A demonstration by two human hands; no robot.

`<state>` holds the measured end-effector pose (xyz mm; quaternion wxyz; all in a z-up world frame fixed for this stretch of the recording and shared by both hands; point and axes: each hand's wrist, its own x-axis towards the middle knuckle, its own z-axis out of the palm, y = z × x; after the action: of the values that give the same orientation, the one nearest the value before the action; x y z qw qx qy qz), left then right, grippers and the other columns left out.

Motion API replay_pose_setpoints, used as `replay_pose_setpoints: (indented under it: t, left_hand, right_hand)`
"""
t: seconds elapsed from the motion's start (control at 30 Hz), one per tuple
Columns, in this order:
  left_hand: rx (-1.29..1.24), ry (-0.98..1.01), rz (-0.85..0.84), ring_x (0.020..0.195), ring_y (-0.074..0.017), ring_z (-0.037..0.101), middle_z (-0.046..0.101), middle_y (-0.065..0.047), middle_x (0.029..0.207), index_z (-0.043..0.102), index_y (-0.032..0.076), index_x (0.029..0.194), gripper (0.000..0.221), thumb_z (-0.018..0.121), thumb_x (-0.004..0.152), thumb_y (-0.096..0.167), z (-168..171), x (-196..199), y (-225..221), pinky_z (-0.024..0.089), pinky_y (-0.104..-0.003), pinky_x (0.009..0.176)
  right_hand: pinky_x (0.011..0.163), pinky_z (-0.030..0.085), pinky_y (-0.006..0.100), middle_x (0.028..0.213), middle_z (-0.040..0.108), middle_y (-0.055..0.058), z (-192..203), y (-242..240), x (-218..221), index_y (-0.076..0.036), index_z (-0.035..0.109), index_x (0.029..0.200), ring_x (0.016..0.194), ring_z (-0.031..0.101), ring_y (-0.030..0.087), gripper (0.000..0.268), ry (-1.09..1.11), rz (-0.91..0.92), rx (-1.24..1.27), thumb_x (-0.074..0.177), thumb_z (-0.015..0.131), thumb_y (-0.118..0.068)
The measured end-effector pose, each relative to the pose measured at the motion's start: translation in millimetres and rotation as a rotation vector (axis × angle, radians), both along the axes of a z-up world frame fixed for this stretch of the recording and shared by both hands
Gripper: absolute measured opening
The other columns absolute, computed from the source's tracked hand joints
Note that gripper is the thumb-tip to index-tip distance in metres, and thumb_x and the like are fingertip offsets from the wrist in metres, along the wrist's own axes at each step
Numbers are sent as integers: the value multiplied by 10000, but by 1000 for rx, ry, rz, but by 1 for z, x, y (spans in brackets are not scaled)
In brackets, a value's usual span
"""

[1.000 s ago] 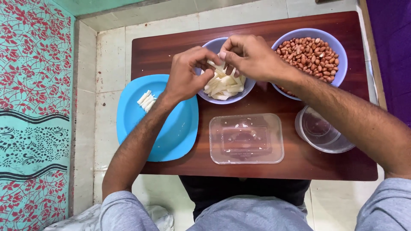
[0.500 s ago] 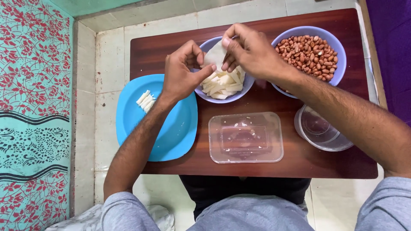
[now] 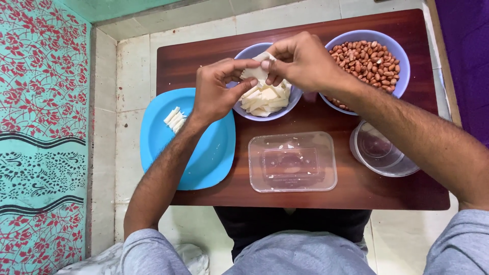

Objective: Wrapping individual peanuts in thin white strips to create small snacks.

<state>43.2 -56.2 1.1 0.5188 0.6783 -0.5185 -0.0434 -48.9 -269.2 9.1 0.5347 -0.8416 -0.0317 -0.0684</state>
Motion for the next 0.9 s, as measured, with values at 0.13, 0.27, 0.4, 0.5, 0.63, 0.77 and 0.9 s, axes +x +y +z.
replay_pose_setpoints:
  t: [0.13, 0.27, 0.4, 0.5, 0.63, 0.77, 0.9]
  left_hand:
    - [-32, 37, -18, 829, -126, 686, 756, -110, 1016, 707, -18, 1163, 323, 811, 872, -110, 2, -1, 1, 607, -243, 769]
    - [-30, 22, -17, 817, -132, 689, 755, -112, 1025, 718, -10, 1151, 318, 820, 864, -102, 5, -5, 2, 613, -245, 763]
    - [-11, -78, 20, 746, -124, 674, 768, -82, 925, 757, 14, 1074, 289, 849, 822, -93, 7, -7, 3, 576, -239, 687]
    - [-34, -88, 21, 738, -113, 647, 777, -74, 951, 761, 14, 1048, 273, 866, 814, -78, 7, -10, 5, 540, -239, 670]
    - [-68, -164, 45, 724, -115, 625, 754, -57, 890, 756, 27, 1044, 303, 887, 794, -83, 8, -13, 5, 527, -250, 662]
    - [-57, -401, 127, 747, -131, 575, 727, -18, 871, 779, 76, 1041, 316, 892, 785, -71, 8, -16, 6, 489, -279, 646]
    - [-94, -476, 138, 791, -136, 558, 696, -16, 938, 800, 85, 989, 270, 882, 792, -80, 2, -18, 9, 482, -280, 660]
  right_hand:
    - [665, 662, 229, 826, 732, 148, 3, 1, -2, 44, 684, 1040, 733, 763, 165, 142, 132, 37, 284, 1073, 582, -50]
    - [644, 646, 258, 806, 701, 170, -1, 1, -2, 49, 638, 1028, 711, 746, 192, 380, 188, 23, 378, 1113, 482, -287]
    - [611, 632, 253, 801, 692, 150, -5, 4, -2, 40, 651, 1032, 704, 742, 180, 379, 195, 26, 353, 1125, 465, -277]
    - [572, 614, 248, 750, 695, 130, -4, 5, -5, 9, 667, 960, 643, 709, 156, 383, 201, 14, 346, 1090, 537, -327]
    - [297, 389, 232, 755, 734, 112, 10, 13, -15, -57, 681, 920, 537, 639, 133, 441, 298, -56, 213, 1082, 500, -426]
    - [492, 508, 242, 754, 704, 91, 8, 14, -18, -28, 698, 926, 557, 616, 132, 395, 310, -32, 311, 1113, 525, -330]
    - [540, 537, 218, 765, 651, 67, -1, 10, -18, -29, 601, 1035, 653, 650, 103, 189, 105, -3, 182, 1092, 602, -209]
